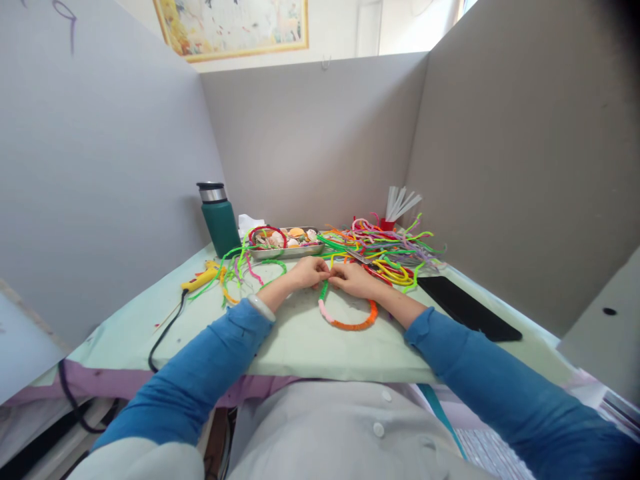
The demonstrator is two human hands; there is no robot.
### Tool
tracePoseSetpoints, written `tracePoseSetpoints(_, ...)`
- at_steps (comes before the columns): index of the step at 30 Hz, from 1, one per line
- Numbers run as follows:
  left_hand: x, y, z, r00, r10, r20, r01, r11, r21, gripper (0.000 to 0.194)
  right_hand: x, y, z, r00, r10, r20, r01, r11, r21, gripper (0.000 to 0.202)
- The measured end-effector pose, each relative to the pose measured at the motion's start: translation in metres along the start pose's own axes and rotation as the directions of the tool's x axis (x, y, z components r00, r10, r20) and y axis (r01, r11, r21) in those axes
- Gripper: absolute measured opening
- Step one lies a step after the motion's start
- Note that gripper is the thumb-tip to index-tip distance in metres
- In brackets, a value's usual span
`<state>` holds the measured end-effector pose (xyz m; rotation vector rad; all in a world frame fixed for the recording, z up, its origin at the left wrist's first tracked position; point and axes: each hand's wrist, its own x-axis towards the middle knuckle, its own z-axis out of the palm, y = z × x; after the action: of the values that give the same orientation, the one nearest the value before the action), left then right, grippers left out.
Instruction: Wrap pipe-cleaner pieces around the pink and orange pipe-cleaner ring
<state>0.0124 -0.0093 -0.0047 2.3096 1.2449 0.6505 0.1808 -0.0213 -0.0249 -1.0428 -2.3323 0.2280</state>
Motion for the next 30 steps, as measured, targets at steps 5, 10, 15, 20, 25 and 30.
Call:
tracePoseSetpoints(5, -0.0003, -0.0007, 0.0001, 1.0, 0.011, -0.002, -0.011, 0.999, 0.036, 0.021, 0.0003, 0.0001, 0.0003, 1.0, 0.003, 0.013, -0.003, 1.0, -0.013, 0.017)
tracePoseSetpoints(10, -0.0002, -0.0009, 0.0001, 1.0, 0.023, -0.004, -0.022, 0.996, 0.087, 0.022, 0.0002, -0.0007, -0.0004, 1.0, 0.001, 0.013, -0.001, 1.0, -0.025, 0.016)
tracePoseSetpoints(15, -0.0003, -0.0001, 0.001, 0.999, 0.043, -0.015, -0.04, 0.988, 0.147, 0.022, 0.0003, -0.0018, -0.0012, 1.0, 0.002, 0.018, -0.002, 0.999, -0.039, 0.016)
tracePoseSetpoints(20, 0.0003, -0.001, 0.0017, 0.998, 0.065, -0.021, -0.061, 0.984, 0.166, 0.021, 0.0005, -0.0019, -0.0008, 1.0, 0.003, 0.016, -0.002, 0.999, -0.05, 0.016)
tracePoseSetpoints(25, 0.0017, -0.0027, 0.0024, 0.998, 0.059, -0.023, -0.055, 0.986, 0.156, 0.021, 0.0004, -0.0018, -0.0008, 1.0, 0.0, 0.018, 0.001, 0.999, -0.053, 0.016)
tracePoseSetpoints(30, 0.0023, -0.0045, 0.0029, 0.997, 0.072, -0.023, -0.069, 0.988, 0.138, 0.02, 0.0005, -0.0028, -0.0014, 1.0, 0.0, 0.015, 0.001, 0.999, -0.053, 0.017)
